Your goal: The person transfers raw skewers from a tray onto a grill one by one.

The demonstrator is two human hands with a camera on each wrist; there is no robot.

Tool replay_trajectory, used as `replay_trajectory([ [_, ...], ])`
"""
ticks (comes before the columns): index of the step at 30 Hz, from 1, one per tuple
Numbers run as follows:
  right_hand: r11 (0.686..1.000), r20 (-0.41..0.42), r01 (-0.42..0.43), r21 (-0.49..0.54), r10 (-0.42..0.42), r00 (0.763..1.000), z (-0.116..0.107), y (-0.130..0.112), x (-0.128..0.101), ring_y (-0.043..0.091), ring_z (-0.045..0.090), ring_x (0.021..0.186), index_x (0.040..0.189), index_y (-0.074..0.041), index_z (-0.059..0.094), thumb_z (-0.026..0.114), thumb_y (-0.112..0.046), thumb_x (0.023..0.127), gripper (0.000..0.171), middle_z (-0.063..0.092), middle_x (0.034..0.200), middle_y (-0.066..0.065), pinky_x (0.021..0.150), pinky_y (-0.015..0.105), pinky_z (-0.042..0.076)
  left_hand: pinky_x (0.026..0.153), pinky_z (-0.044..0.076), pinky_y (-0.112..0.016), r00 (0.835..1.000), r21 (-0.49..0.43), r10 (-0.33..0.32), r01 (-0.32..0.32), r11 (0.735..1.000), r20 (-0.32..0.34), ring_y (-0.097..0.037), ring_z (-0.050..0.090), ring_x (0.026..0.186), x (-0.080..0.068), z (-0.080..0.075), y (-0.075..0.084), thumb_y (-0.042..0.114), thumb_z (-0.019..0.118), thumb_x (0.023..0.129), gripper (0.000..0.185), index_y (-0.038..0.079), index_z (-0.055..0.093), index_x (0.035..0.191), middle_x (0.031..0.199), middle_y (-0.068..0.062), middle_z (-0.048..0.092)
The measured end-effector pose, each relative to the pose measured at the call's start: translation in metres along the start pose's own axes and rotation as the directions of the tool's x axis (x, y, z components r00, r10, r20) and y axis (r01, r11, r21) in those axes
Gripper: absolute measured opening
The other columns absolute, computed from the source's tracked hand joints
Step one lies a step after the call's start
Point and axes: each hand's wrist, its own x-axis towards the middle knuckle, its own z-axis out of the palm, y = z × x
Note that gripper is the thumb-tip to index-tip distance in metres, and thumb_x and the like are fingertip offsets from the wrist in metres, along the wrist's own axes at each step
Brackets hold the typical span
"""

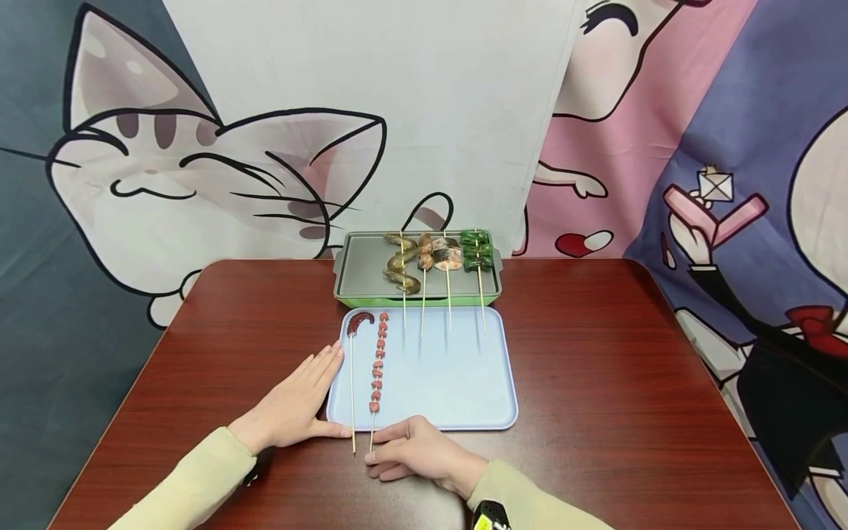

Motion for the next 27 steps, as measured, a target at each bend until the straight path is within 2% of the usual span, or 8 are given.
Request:
replay_trajectory([
  [4, 0.999, 0.022, -0.008, 0.05, 0.006, 1.0, 0.0, 0.004, 0.002, 0.03, 0.072, 0.097, 0.128, 0.017, 0.058, 0.067, -0.005, 0.096, 0.04, 0.072, 0.107, 0.025, 0.085, 0.04, 0.059, 0.12, 0.023, -0.05, 1.0, 0.006, 0.001, -0.001, 1.0, -0.001, -0.04, 0.024, 0.149, 0.0, 0.0, 0.001, 0.076, 0.066, 0.082, 0.122, -0.013, 0.026, 0.155, 0.163, -0.027, 0.022],
  [9, 0.998, 0.015, 0.0, 0.056, -0.001, 1.0, 0.001, 0.006, 0.004, 0.03, 0.072, 0.098, 0.128, 0.015, 0.059, 0.064, -0.007, 0.098, 0.038, 0.072, 0.109, 0.025, 0.086, 0.04, 0.059, 0.12, 0.024, -0.05, 1.0, 0.015, 0.006, -0.006, 1.0, -0.006, -0.04, 0.024, 0.149, 0.0, 0.0, 0.0, 0.076, 0.066, 0.082, 0.122, -0.013, 0.026, 0.154, 0.162, -0.027, 0.023],
  [18, 0.991, -0.073, 0.098, 0.091, -0.092, 0.993, 0.004, 0.003, 0.003, 0.021, 0.073, 0.079, 0.127, 0.018, 0.057, 0.065, 0.001, 0.094, 0.038, 0.071, 0.1, 0.029, 0.078, 0.035, 0.061, 0.118, 0.027, -0.051, 0.999, 0.0, 0.013, -0.013, 1.0, -0.033, -0.041, 0.027, 0.148, -0.001, 0.002, 0.0, 0.075, 0.068, 0.081, 0.121, -0.014, 0.028, 0.153, 0.161, -0.029, 0.025],
  [22, 0.995, -0.089, 0.078, 0.056, -0.073, 0.993, 0.002, -0.001, 0.002, 0.021, 0.073, 0.078, 0.127, 0.016, 0.059, 0.066, -0.001, 0.093, 0.038, 0.072, 0.102, 0.027, 0.075, 0.035, 0.061, 0.119, 0.027, -0.051, 0.999, -0.007, 0.013, -0.013, 1.0, -0.038, -0.041, 0.027, 0.148, -0.001, 0.003, -0.001, 0.075, 0.067, 0.081, 0.122, -0.014, 0.027, 0.154, 0.161, -0.028, 0.025],
  [27, 0.999, -0.055, 0.045, 0.03, -0.043, 0.998, 0.003, -0.004, 0.005, 0.027, 0.074, 0.085, 0.13, 0.013, 0.06, 0.068, -0.005, 0.095, 0.04, 0.072, 0.107, 0.025, 0.077, 0.037, 0.061, 0.119, 0.026, -0.05, 0.999, -0.004, 0.018, -0.018, 1.0, -0.048, -0.04, 0.025, 0.149, -0.001, 0.01, -0.005, 0.08, 0.062, 0.081, 0.123, -0.012, 0.027, 0.155, 0.162, -0.027, 0.023],
])
